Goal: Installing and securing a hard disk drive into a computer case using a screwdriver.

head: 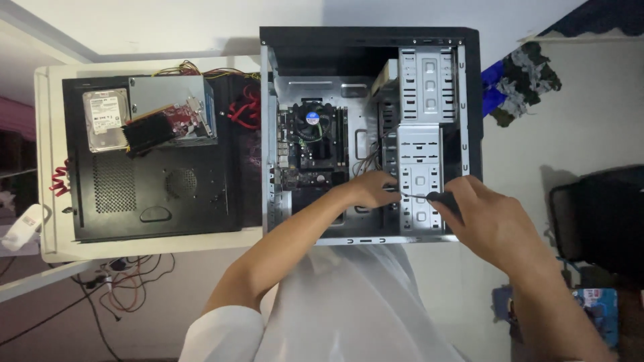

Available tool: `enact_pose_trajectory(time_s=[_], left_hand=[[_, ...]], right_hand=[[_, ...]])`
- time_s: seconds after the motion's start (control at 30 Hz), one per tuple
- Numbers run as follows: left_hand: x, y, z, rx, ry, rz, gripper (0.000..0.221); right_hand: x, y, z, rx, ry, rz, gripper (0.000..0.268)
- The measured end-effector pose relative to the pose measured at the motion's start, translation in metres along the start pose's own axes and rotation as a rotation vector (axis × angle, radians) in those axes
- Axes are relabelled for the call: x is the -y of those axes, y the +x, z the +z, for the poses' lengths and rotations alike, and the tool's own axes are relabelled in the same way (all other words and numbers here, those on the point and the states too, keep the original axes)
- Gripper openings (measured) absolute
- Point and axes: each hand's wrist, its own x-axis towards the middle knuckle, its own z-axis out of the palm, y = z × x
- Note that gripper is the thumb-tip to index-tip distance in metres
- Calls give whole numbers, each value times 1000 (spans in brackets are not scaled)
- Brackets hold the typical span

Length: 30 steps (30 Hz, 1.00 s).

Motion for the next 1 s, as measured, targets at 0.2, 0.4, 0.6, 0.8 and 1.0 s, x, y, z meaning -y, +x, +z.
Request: enact_pose_trajectory(time_s=[0.2, 0.4, 0.6, 0.8, 1.0], left_hand=[[13, 14, 10, -69, -68, -83, 70], [36, 33, 25, -100, -112, -39, 86], [30, 25, 19, -143, -184, 28, 30], [62, 58, 31, -140, -81, 151, 49], [41, 30, 18, -24, -113, -22, 94]], right_hand=[[9, 8, -19, 259, -208, 66, 35], [0, 6, -7, 210, -268, 13, 34], [-6, 5, -3, 215, -515, -9, 43], [-4, 9, -7, 152, -667, -105, 44], [15, 30, -31, 526, -465, 8, 34]])
